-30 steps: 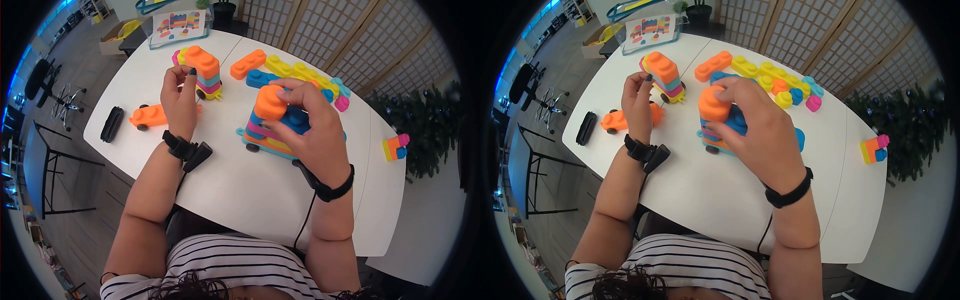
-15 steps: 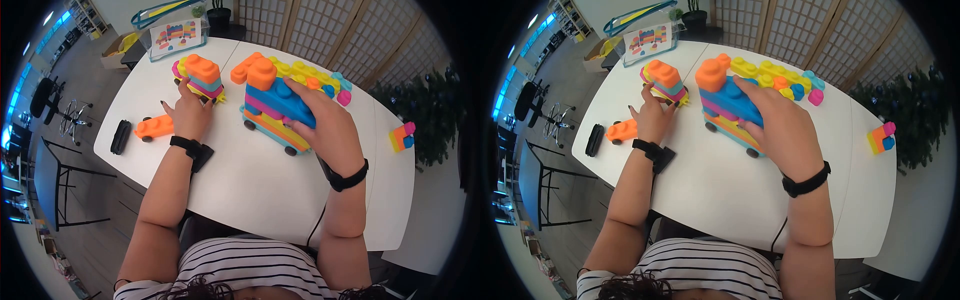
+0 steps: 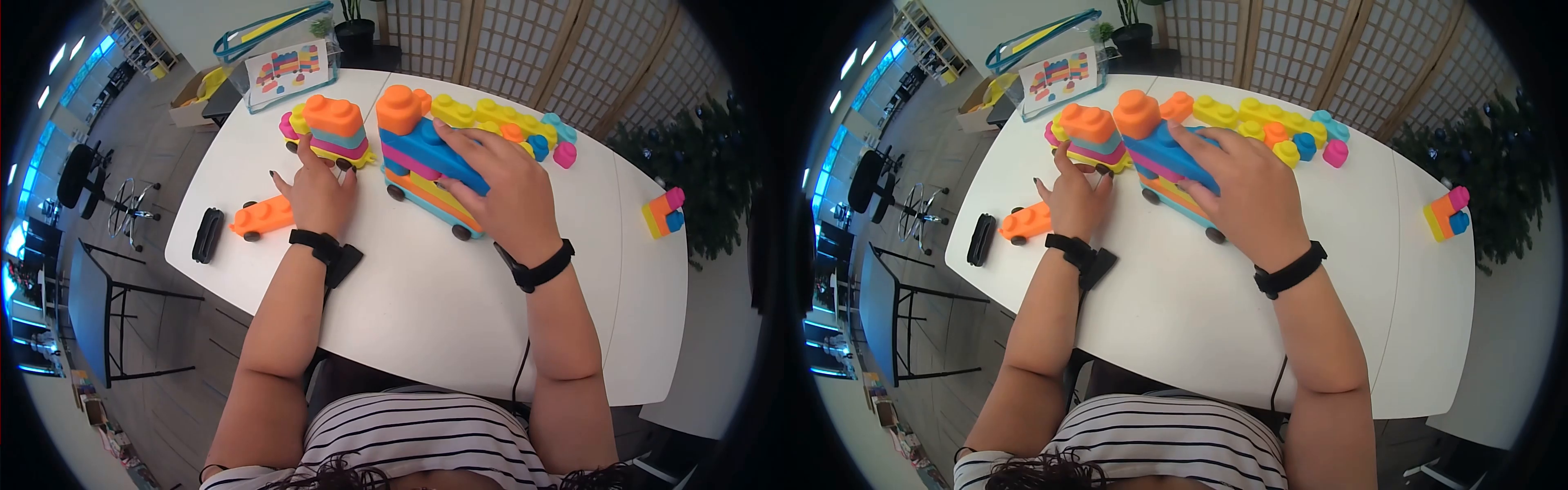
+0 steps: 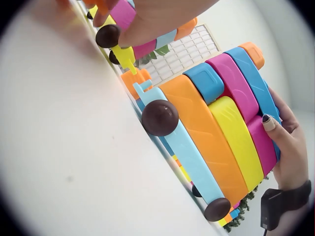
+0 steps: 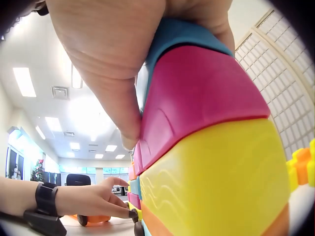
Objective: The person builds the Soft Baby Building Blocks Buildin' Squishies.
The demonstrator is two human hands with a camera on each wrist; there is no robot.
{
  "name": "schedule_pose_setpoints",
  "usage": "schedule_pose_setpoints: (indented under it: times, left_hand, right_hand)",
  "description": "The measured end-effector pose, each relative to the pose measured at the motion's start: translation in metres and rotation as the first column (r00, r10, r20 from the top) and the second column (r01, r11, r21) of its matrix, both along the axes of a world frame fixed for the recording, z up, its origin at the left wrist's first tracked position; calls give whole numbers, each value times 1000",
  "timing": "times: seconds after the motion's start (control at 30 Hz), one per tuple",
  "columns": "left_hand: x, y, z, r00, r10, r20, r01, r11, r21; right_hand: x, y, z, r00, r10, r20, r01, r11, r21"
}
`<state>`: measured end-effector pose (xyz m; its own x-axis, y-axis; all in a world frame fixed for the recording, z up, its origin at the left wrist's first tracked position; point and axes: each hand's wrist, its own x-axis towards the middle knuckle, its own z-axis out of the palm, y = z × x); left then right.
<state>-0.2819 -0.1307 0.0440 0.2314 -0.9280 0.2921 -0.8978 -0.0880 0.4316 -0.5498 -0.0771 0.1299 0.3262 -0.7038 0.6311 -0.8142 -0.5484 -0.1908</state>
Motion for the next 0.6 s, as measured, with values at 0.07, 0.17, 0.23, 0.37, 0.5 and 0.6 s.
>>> schedule_pose_setpoints:
  times: [0.07,0.17,0.23,0.37,0.5,0.6]
  left_hand:
    - [2,-4,-3,1000,6,-23,-6,1000,-5]
    - [3,-7,-4,999,12,-35,-13,999,-36]
    - [3,-7,-4,1000,13,-28,-14,998,-57]
    - [2,-6,-2,999,14,-39,-15,999,-40]
    - [2,-4,-3,997,-12,-74,9,999,-33]
    - [1,-1,0,993,-47,-107,43,998,-34]
  right_hand:
    - [1,0,-1,1000,-1,5,1,1000,-2]
    - [3,-2,-1,1000,-4,16,4,1000,-15]
    - [4,-2,-2,1000,-6,19,7,1000,-23]
    - [5,-1,-3,1000,-8,14,8,999,-34]
    - [4,-1,-2,1000,2,19,-2,1000,-28]
    - [3,-3,-2,999,36,20,-35,999,-21]
